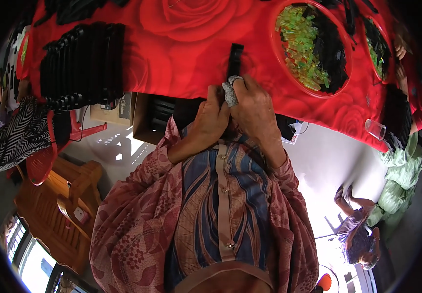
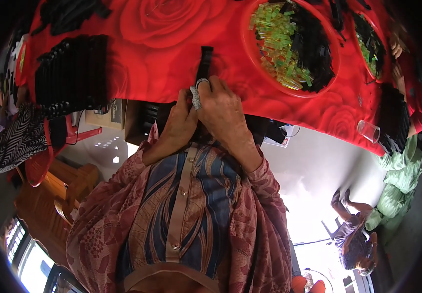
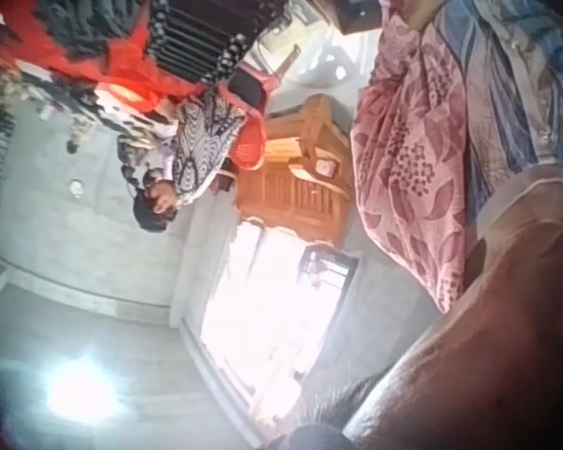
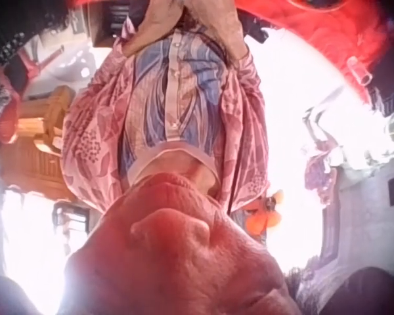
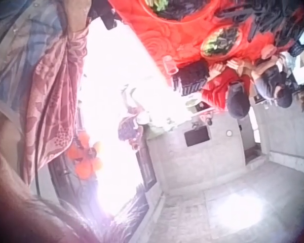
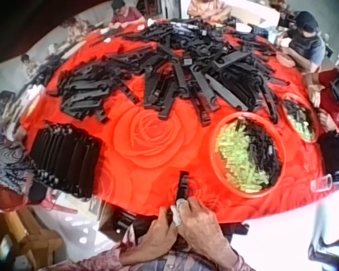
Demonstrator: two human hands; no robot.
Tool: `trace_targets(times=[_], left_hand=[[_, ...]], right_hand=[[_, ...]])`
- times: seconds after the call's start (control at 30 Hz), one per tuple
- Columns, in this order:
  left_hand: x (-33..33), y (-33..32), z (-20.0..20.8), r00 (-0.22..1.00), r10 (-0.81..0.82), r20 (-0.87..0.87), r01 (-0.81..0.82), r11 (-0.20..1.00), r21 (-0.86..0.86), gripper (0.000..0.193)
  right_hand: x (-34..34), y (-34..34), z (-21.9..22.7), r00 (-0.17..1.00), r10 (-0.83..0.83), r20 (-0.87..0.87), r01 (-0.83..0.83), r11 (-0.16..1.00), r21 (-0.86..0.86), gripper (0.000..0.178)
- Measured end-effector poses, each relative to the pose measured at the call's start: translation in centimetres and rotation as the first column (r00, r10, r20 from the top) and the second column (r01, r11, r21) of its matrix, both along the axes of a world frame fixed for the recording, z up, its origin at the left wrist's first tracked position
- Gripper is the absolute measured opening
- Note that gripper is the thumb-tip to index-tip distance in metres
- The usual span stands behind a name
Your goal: The person assembles black plastic components by hand at a table.
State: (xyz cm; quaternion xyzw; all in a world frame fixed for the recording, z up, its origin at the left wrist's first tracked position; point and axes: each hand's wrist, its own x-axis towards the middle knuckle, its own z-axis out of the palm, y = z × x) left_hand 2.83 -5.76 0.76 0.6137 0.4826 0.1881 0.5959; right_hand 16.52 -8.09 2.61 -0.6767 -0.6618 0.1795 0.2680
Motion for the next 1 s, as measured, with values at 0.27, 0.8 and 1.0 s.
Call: trace_targets(times=[0.27,0.8,1.0], left_hand=[[-1.5,-0.3,2.0,0.979,-0.129,-0.159,0.125,0.992,-0.037,0.056],[-0.9,0.1,0.1,0.98,-0.181,0.081,0.187,0.98,-0.069,0.087],[-1.4,0.9,1.5,0.964,-0.257,0.072,0.263,0.961,-0.09,0.09]], right_hand=[[0.3,-0.1,-0.3,0.994,0.032,-0.105,-0.031,0.999,0.01,0.028],[-0.1,-1.8,-0.9,0.999,-0.049,-0.007,0.05,0.991,0.126,0.03],[-0.6,-3.1,-1.1,0.988,-0.088,0.129,0.08,0.995,0.065,0.034]])
